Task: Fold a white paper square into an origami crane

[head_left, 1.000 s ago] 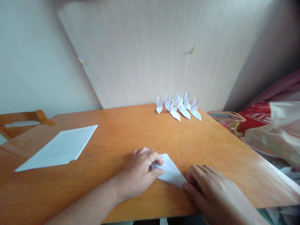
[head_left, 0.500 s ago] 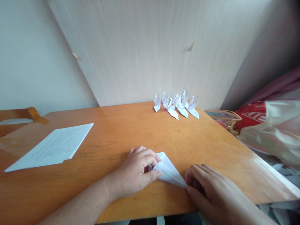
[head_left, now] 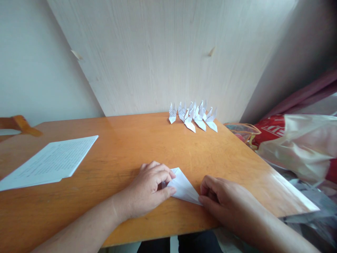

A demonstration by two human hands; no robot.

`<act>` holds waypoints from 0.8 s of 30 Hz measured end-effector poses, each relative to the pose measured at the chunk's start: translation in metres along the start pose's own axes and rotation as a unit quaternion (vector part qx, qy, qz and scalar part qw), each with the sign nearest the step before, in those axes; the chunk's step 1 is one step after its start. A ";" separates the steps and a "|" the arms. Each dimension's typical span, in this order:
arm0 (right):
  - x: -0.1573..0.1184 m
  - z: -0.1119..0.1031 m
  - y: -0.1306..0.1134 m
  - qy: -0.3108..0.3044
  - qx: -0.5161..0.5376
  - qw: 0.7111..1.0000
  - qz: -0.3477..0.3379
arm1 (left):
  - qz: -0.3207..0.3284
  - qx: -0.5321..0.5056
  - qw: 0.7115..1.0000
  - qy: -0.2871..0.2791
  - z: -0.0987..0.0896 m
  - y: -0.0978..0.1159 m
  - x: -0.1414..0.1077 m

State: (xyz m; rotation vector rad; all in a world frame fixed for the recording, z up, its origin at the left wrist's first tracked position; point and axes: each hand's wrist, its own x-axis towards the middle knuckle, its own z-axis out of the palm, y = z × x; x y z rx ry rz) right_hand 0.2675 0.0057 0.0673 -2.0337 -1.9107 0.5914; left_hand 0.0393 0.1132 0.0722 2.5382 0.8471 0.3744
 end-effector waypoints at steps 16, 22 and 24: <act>0.027 -0.040 -0.010 -0.172 -0.037 0.981 -0.077 | -0.007 0.009 1.000 -0.013 -0.001 0.004 0.002; 0.033 -0.049 -0.004 -0.232 -0.001 0.969 -0.083 | -0.009 0.001 1.000 -0.012 0.000 0.003 0.002; 0.036 -0.051 -0.002 -0.253 0.015 0.962 -0.101 | -0.007 0.000 1.000 -0.013 0.000 0.003 0.002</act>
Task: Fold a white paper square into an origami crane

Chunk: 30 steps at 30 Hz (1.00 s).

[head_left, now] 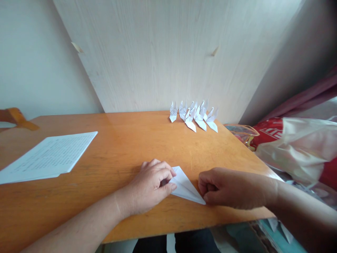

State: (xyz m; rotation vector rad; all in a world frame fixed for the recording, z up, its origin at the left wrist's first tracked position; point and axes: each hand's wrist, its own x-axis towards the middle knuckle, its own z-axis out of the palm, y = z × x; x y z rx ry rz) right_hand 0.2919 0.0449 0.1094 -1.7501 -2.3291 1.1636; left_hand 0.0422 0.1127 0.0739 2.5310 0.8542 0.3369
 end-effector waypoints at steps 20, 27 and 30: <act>0.008 0.006 -0.006 0.032 -0.058 0.997 0.050 | -0.018 -0.009 1.000 0.000 -0.001 0.002 0.000; 0.008 0.010 -0.004 0.054 -0.049 0.996 0.049 | -0.033 -0.017 0.999 0.010 0.001 0.000 0.000; 0.007 0.012 -0.004 0.063 -0.046 0.995 0.055 | -0.034 -0.027 0.999 0.013 0.003 -0.002 -0.002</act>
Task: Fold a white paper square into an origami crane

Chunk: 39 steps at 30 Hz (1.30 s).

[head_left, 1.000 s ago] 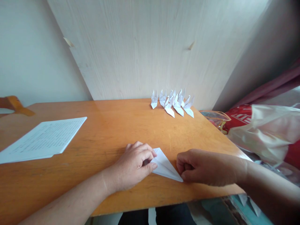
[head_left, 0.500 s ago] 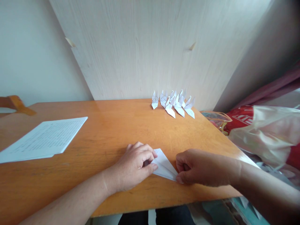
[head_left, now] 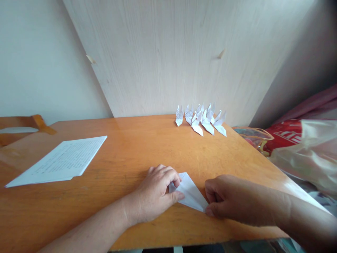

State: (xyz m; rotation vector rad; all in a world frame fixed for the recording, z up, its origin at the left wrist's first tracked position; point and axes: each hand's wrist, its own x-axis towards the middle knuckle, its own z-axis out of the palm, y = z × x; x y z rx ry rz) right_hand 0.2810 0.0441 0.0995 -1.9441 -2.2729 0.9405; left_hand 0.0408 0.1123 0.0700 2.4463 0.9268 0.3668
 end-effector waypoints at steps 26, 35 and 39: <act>-0.005 -0.006 -0.011 -0.016 -0.003 1.000 0.016 | 0.043 -0.024 0.999 -0.011 -0.003 -0.007 -0.003; -0.005 -0.006 -0.011 -0.016 -0.006 1.000 0.020 | 0.039 -0.019 0.999 -0.018 -0.002 -0.003 -0.003; -0.004 -0.005 -0.010 -0.015 -0.009 1.000 0.018 | 0.038 -0.008 0.999 -0.014 -0.001 -0.001 -0.003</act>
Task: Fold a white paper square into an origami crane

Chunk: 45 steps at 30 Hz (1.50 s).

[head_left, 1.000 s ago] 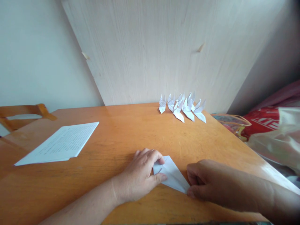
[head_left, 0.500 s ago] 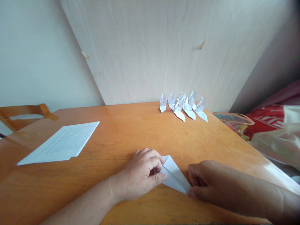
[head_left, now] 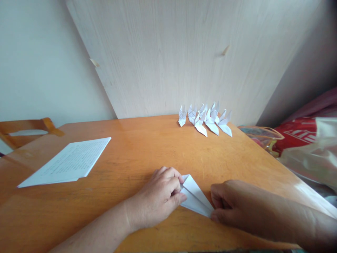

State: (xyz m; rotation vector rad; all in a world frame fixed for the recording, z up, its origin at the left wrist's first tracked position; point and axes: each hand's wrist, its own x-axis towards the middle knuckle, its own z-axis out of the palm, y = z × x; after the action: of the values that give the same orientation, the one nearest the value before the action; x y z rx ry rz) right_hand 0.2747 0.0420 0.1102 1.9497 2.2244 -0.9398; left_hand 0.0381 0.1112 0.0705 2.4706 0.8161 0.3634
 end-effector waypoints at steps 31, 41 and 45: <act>-0.005 -0.003 -0.005 -0.004 0.003 1.000 0.004 | -0.006 0.013 1.000 0.004 0.001 0.000 0.000; -0.002 0.003 0.004 0.002 0.017 1.000 -0.010 | 0.003 0.016 1.000 0.005 0.001 -0.001 0.000; -0.001 0.006 0.008 0.007 0.029 0.999 -0.024 | 0.008 0.031 0.999 0.010 0.001 0.000 -0.001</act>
State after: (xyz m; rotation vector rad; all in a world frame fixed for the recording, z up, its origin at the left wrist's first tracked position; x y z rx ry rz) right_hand 0.2798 0.0385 0.1025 1.9411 2.2862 -1.0111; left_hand 0.0380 0.1100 0.0698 2.5359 0.8285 0.3752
